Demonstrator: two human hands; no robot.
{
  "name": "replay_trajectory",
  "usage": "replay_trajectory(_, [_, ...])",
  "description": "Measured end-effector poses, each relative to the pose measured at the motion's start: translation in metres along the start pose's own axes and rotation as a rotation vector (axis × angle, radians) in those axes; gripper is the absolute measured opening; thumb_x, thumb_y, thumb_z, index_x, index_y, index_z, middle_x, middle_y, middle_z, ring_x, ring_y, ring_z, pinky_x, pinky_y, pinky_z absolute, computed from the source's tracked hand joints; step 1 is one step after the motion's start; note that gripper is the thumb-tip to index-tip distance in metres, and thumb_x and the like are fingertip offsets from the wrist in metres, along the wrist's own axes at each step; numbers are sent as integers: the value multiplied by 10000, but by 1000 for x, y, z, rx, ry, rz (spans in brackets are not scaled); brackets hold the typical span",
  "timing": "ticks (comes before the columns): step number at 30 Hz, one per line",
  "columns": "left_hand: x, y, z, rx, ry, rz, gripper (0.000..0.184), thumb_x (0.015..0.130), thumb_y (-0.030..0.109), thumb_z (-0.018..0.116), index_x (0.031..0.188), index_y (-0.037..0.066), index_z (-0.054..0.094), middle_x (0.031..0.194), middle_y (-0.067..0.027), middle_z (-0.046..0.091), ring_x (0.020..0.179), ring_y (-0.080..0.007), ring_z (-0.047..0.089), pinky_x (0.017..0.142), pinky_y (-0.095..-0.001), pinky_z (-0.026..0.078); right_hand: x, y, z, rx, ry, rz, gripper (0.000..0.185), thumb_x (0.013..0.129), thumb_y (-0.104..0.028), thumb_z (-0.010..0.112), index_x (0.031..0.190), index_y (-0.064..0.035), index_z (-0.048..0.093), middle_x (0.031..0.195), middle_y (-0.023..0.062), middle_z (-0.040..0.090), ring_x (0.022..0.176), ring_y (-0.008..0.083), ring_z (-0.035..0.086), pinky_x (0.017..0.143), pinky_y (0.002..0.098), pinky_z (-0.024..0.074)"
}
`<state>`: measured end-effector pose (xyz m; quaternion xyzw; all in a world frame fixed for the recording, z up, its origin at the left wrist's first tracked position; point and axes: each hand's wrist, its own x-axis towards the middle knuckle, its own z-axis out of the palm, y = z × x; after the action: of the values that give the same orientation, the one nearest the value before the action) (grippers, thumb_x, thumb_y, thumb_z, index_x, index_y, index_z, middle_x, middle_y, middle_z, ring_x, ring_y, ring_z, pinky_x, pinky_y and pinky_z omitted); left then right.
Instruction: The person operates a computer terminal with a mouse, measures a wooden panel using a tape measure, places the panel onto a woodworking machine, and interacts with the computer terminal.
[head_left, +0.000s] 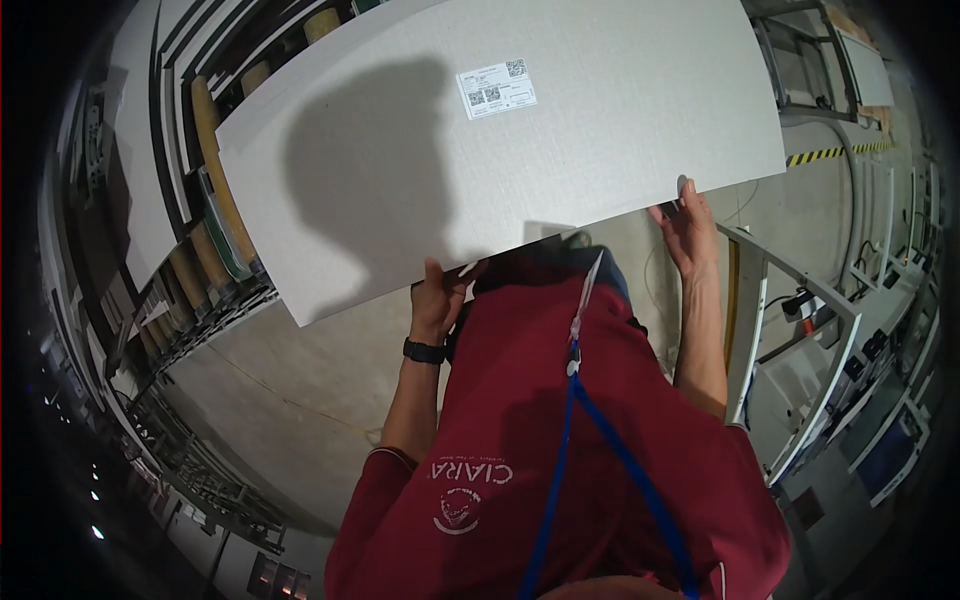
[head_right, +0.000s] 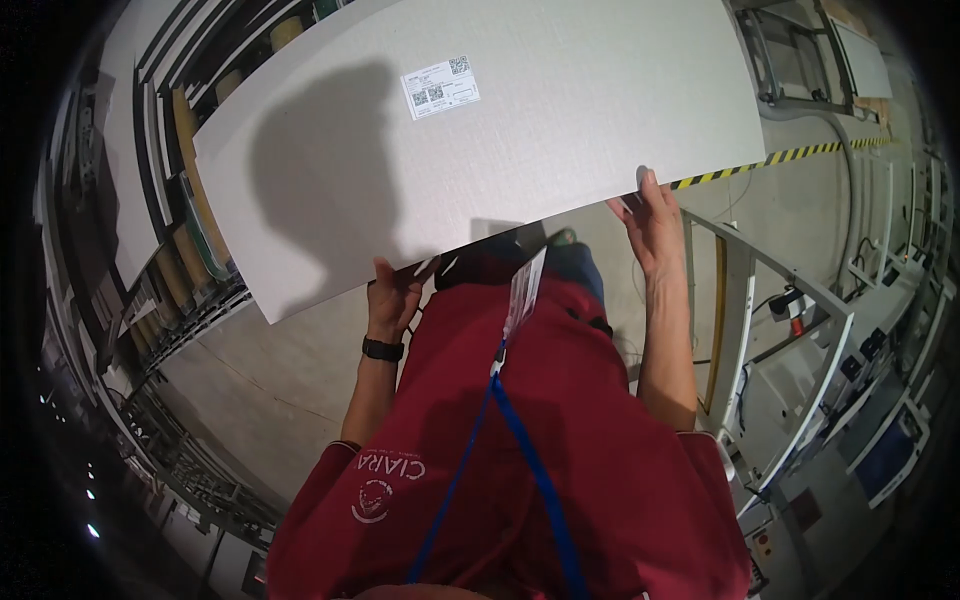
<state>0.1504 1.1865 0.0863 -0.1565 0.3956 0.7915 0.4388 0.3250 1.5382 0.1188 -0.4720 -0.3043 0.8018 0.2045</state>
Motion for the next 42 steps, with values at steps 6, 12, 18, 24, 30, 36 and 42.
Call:
replay_trajectory(6, [1, -3, 63, 478, -238, -285, 293, 954, 180, 598, 1164, -21, 556, 1252, -148, 586, 1141, -256, 598, 973, -344, 499, -67, 23, -64, -128, 239, -101, 423, 926, -169, 641, 1276, 12, 487, 1245, 158, 577, 1118, 284, 600, 905, 394, 518])
replay_trajectory(12, [11, -58, 120, 1034, -698, -261, 210, 940, 174, 619, 1098, 36, 636, 1043, -35, 651, 940, -74, 578, 826, -235, 458, -182, 108, -196, -98, 640, -211, 148, 894, -165, 682, 865, -32, 624, 777, 37, 610, 707, 149, 618, 776, 325, 566])
replay_trajectory(18, [-30, -174, 191, 1218, -1141, -360, 294, 916, 118, 625, 1185, 5, 589, 1131, -90, 653, 1032, -158, 627, 883, -283, 489, -355, 215, -243, -7, 1236, -380, 177, 891, -192, 663, 834, -30, 622, 783, 25, 634, 717, 99, 591, 692, 253, 479])
replay_trajectory(24, [-75, -290, 278, 1341, -1774, -35, 367, 931, 104, 611, 1284, 33, 539, 1272, -108, 580, 1096, -192, 583, 947, -305, 455, -514, 267, -205, 178, 1834, -435, 306, 887, -207, 651, 1119, -14, 601, 1010, 103, 648, 895, 156, 618, 777, 270, 491])
replay_trajectory(30, [-121, -419, 417, 1004, -2193, 588, 397, 911, 83, 611, 1297, 33, 532, 1389, -114, 489, 1177, -233, 536, 942, -321, 437, -634, 338, -197, -183, 2542, -473, 288, 852, -141, 675, 1101, -14, 606, 1200, 142, 573, 1086, 282, 586, 835, 337, 512])
replay_trajectory(36, [-180, -513, 544, 978, -2168, 1156, 362, 963, 236, 561, 1226, -13, 561, 1307, -174, 521, 1146, -324, 535, 934, -403, 437, -705, 396, -216, -307, 2829, -92, 494, 813, -169, 707, 1257, -25, 546, 1376, 233, 434, 1245, 407, 434, 1030, 443, 388])
replay_trajectory(42, [-164, -580, 589, 1480, -2169, 1290, 484, 960, 443, 484, 1036, -1, 661, 970, -248, 652, 933, -425, 616, 804, -466, 470, -719, 404, -239, -245, 2666, 115, 656, 770, -286, 741, 1334, -57, 495, 1441, 241, 354, 1332, 404, 326, 1102, 451, 299])
